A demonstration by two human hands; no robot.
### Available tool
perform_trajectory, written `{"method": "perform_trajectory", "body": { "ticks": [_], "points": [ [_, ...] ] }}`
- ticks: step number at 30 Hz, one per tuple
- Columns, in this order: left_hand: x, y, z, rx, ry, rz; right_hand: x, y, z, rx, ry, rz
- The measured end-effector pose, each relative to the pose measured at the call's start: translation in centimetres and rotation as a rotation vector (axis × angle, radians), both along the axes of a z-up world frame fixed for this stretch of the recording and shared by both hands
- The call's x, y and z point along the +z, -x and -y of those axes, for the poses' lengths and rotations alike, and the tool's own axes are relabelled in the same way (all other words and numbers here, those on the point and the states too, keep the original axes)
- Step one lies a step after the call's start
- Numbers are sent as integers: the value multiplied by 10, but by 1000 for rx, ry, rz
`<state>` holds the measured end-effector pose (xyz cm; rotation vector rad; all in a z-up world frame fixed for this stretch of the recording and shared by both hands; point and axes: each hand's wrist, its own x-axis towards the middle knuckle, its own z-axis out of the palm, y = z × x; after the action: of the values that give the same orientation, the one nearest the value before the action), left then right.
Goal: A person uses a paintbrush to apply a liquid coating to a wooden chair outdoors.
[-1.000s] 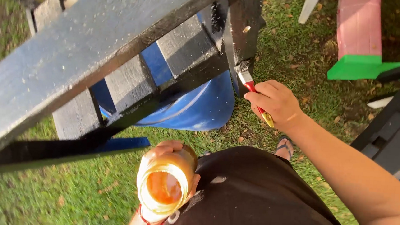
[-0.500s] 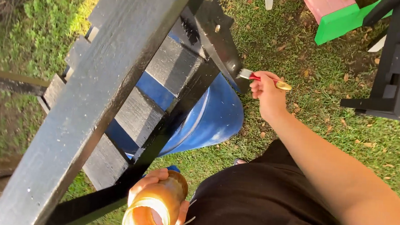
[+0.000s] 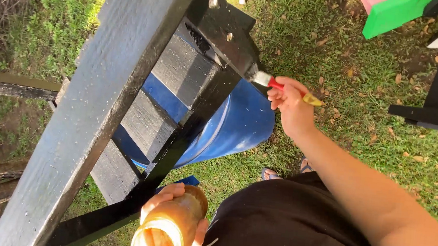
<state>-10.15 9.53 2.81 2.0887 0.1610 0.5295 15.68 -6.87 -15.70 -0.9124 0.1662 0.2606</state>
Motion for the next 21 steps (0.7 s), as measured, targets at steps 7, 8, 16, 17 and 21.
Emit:
{"method": "perform_trajectory", "body": {
  "ticks": [7, 8, 16, 17, 21],
  "points": [
    [2, -2, 30, 75, 152, 26, -38, 0, 13, 53, 274, -110],
    [3, -5, 33, 69, 143, 15, -35, -3, 16, 93, 352, -98],
    [-14, -9, 25, 20, 147, 93, -43, 11, 26, 24, 455, -254],
    [-13, -8, 21, 10, 119, 63, -36, 13, 23, 45, 386, -216],
    [-3, -12, 9, -77, 46, 5, -5, 2, 0, 6, 177, -184]
  ]
}}
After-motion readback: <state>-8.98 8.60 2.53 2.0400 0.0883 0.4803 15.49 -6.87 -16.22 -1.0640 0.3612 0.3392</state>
